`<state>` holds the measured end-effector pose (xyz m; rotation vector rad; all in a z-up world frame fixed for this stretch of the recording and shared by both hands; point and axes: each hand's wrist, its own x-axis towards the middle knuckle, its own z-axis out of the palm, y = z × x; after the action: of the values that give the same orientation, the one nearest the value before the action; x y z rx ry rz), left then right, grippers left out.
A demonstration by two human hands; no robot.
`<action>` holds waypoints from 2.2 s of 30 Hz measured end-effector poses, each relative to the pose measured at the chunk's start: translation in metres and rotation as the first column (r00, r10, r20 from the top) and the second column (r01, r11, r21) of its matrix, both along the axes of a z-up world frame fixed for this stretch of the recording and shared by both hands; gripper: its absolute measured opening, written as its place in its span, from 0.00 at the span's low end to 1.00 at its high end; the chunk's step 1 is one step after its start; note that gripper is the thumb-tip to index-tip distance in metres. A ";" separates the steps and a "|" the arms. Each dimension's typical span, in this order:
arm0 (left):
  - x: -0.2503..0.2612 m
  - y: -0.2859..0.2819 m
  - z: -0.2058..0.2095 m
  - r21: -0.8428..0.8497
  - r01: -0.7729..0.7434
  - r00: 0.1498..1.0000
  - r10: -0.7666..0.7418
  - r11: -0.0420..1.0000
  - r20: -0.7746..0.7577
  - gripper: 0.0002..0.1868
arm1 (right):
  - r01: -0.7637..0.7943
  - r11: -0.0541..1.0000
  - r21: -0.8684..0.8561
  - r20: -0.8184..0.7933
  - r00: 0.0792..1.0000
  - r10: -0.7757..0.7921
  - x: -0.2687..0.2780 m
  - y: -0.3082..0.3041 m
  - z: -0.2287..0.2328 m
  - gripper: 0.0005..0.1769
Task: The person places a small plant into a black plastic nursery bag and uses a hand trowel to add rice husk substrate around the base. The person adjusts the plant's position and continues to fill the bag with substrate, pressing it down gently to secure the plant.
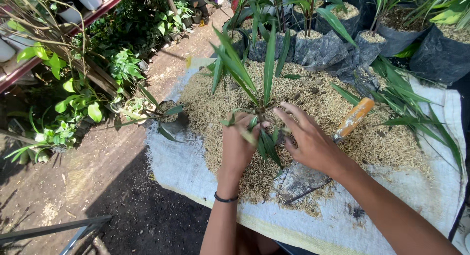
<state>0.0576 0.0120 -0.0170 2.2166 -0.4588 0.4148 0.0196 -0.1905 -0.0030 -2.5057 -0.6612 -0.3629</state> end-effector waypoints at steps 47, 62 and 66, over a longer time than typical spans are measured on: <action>0.006 -0.008 -0.007 -0.180 0.033 0.999 -0.033 0.983 0.001 0.07 | 0.001 0.981 -0.194 0.037 0.999 0.006 0.056 0.007 0.033 0.27; 0.002 -0.013 0.010 -0.019 0.046 0.999 -0.045 0.999 0.022 0.14 | 0.651 0.702 -0.288 -0.537 0.498 -0.681 -0.046 -0.103 0.023 0.30; -0.002 -0.013 0.004 -0.021 0.043 0.990 -0.040 0.999 0.137 0.12 | 0.740 0.654 0.159 -0.706 0.548 -0.449 -0.036 -0.080 0.039 0.27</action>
<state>0.0555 -0.0010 -0.0128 2.1604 -0.5691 0.5493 -0.0166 -0.2708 0.0357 -2.1063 0.5649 0.0942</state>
